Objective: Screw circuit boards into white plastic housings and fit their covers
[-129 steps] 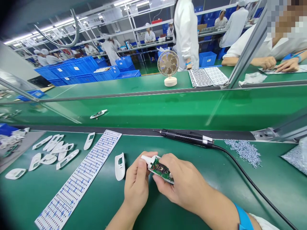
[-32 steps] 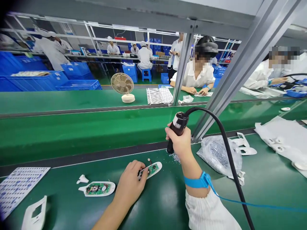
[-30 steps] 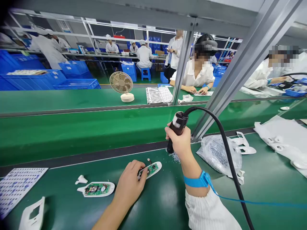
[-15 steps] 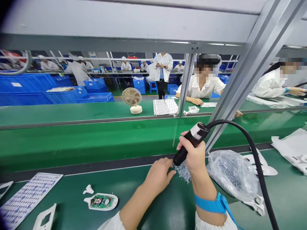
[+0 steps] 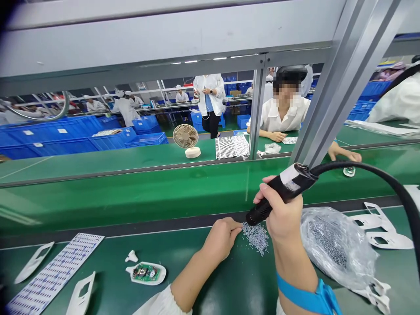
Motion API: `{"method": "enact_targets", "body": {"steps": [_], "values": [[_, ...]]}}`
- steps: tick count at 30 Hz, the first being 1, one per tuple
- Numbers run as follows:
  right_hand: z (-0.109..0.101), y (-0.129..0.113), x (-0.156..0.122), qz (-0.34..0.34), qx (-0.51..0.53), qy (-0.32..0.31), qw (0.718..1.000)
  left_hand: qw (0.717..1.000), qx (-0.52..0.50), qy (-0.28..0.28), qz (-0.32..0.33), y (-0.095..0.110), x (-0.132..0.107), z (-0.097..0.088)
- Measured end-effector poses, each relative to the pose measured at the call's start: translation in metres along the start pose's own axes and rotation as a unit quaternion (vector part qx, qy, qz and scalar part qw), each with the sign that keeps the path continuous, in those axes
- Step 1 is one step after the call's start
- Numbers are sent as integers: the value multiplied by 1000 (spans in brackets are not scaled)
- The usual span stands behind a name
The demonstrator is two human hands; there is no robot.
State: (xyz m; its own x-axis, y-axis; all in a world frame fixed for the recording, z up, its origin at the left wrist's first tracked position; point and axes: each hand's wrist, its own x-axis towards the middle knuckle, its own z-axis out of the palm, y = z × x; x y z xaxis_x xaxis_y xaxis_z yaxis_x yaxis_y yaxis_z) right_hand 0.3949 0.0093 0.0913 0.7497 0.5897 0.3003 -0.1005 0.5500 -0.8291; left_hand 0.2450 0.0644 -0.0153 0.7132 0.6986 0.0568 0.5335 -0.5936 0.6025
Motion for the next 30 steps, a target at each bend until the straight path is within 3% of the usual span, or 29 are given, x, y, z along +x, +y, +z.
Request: {"method": "enact_targets", "body": {"steps": [3, 5, 8, 10, 15, 30], "values": [[6, -8, -6, -3, 20, -25, 999, 996, -60, 69, 0, -2, -16, -8], [12, -15, -12, 3, 45, -52, 998, 982, -104, 158, 22, -3, -32, -15], [23, -27, -23, 13, 83, -97, 992, 947, -106, 284, 107, -2, -53, -26], [29, -34, -30, 14, 103, -119, 987, 927, -95, 322, 165, -2, -62, -31], [35, -43, -42, 8, 105, -149, 983, 913, -131, 343, 179, -3, -67, -34], [37, -44, -44, 0, 100, -143, 985, 925, -100, 321, 176, -6, -67, -36]]}}
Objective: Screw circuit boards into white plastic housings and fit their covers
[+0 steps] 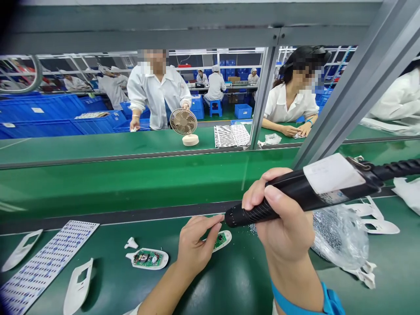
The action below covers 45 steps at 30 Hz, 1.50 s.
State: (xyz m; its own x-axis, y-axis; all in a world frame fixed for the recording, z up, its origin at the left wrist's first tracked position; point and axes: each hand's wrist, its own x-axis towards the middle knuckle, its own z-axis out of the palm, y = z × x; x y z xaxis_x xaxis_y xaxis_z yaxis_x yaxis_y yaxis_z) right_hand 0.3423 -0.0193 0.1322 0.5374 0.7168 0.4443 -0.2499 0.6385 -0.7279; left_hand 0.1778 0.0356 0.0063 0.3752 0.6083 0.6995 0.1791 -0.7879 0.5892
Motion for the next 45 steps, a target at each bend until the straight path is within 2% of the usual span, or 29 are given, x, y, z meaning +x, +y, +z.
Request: {"method": "enact_targets", "body": {"steps": [8, 14, 16, 21, 23, 27, 33, 45], "values": [[3, 3, -1, 10, 7, 11, 1000, 998, 7, -52, -26, 0, -2, -2], [2, 3, 1, 10, 4, 17, 1000, 997, 7, -77, -21, -1, -1, -4], [1, 4, 2, 16, -5, 19, 1000, 993, 33, -101, -51, 0, -4, -9], [4, 23, -2, 48, -65, -22, 997, 952, 141, -228, -147, -5, -25, -21], [6, 36, -8, 60, -96, -45, 993, 934, 181, -251, -181, -10, -31, -22], [10, 56, -18, 76, -128, -75, 986, 916, 206, -238, -250, -15, -32, -22], [9, 67, -24, 71, -168, -89, 979, 945, 114, -240, -192, -16, -36, -22], [10, 74, -25, 81, -199, -93, 972, 954, 68, -217, -193, -22, -39, -13]]}}
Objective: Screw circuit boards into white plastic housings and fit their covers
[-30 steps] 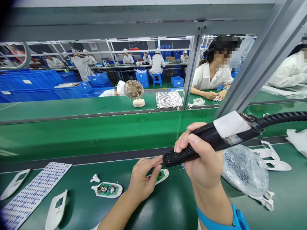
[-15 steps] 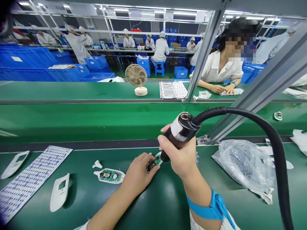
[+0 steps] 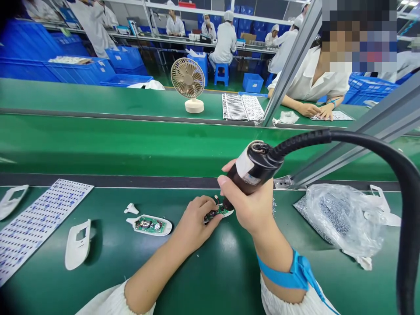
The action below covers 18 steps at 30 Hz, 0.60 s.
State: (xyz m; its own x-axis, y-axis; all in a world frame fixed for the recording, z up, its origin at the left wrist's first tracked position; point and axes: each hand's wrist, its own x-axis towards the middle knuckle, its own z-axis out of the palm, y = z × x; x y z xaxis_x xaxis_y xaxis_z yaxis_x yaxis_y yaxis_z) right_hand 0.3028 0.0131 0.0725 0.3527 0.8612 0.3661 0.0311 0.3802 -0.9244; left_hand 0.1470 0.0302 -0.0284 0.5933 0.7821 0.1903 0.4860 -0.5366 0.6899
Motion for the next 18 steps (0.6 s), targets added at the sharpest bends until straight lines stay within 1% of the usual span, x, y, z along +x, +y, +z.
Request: {"method": "enact_targets", "body": {"steps": [8, 15, 18], "values": [[1, 3, 0, 9, -2, -7, 1000, 1000, -3, 3, 5, -1, 0, 1], [3, 6, 1, 12, -4, -6, 1000, 999, -31, 1, 17, -1, 1, 2], [3, 8, 1, 19, -2, -14, 1000, 999, -37, 0, 18, -1, 1, 2]]}}
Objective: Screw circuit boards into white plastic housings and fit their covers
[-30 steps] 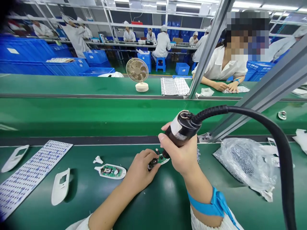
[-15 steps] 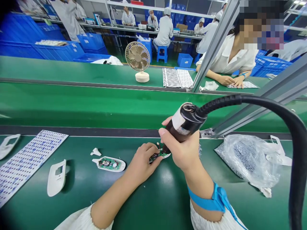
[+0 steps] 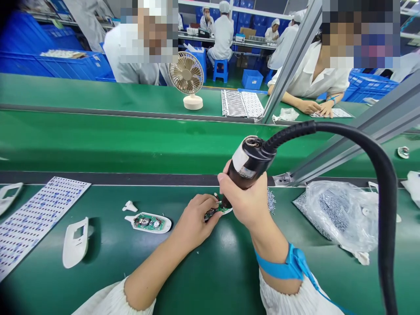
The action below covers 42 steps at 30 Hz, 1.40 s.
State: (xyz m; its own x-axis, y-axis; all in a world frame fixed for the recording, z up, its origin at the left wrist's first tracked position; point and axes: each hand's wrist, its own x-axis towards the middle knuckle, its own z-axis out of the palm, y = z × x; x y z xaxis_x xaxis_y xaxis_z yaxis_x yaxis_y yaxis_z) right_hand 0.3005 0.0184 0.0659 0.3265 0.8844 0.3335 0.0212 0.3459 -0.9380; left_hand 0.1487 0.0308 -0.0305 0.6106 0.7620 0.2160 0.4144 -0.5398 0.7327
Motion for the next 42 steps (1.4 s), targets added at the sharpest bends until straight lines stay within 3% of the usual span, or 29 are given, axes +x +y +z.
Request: {"method": "enact_targets", "body": {"steps": [12, 17, 20, 23, 25, 28, 32, 35, 39, 42], "values": [[-2, 6, 1, 10, 20, -24, 999, 1000, -7, -23, -10, 0, 0, -2], [-8, 11, 5, 31, 42, 4, 999, 999, -5, -35, -17, 0, -2, -8], [-23, 4, 15, -12, 109, 103, 989, 999, -4, -31, -14, -4, -4, -9], [-48, -9, 24, -89, 163, 279, 942, 1000, 3, -26, -8, -5, 1, -9], [-65, -15, 30, -126, 165, 373, 904, 1000, 14, -21, 3, -4, 16, -8], [-83, -14, 37, -148, 151, 453, 866, 998, 54, -11, 10, -3, 63, -3], [-87, -9, 40, -132, 156, 483, 851, 995, 100, -1, -9, -12, 144, 13], [-86, -9, 40, -117, 153, 482, 855, 993, 114, 0, -22, -23, 184, 31], [-88, -9, 41, -121, 144, 484, 855, 993, 116, -9, -22, -33, 195, 42], [-92, -8, 42, -124, 142, 496, 848, 993, 114, -16, -13, -34, 186, 35]]}}
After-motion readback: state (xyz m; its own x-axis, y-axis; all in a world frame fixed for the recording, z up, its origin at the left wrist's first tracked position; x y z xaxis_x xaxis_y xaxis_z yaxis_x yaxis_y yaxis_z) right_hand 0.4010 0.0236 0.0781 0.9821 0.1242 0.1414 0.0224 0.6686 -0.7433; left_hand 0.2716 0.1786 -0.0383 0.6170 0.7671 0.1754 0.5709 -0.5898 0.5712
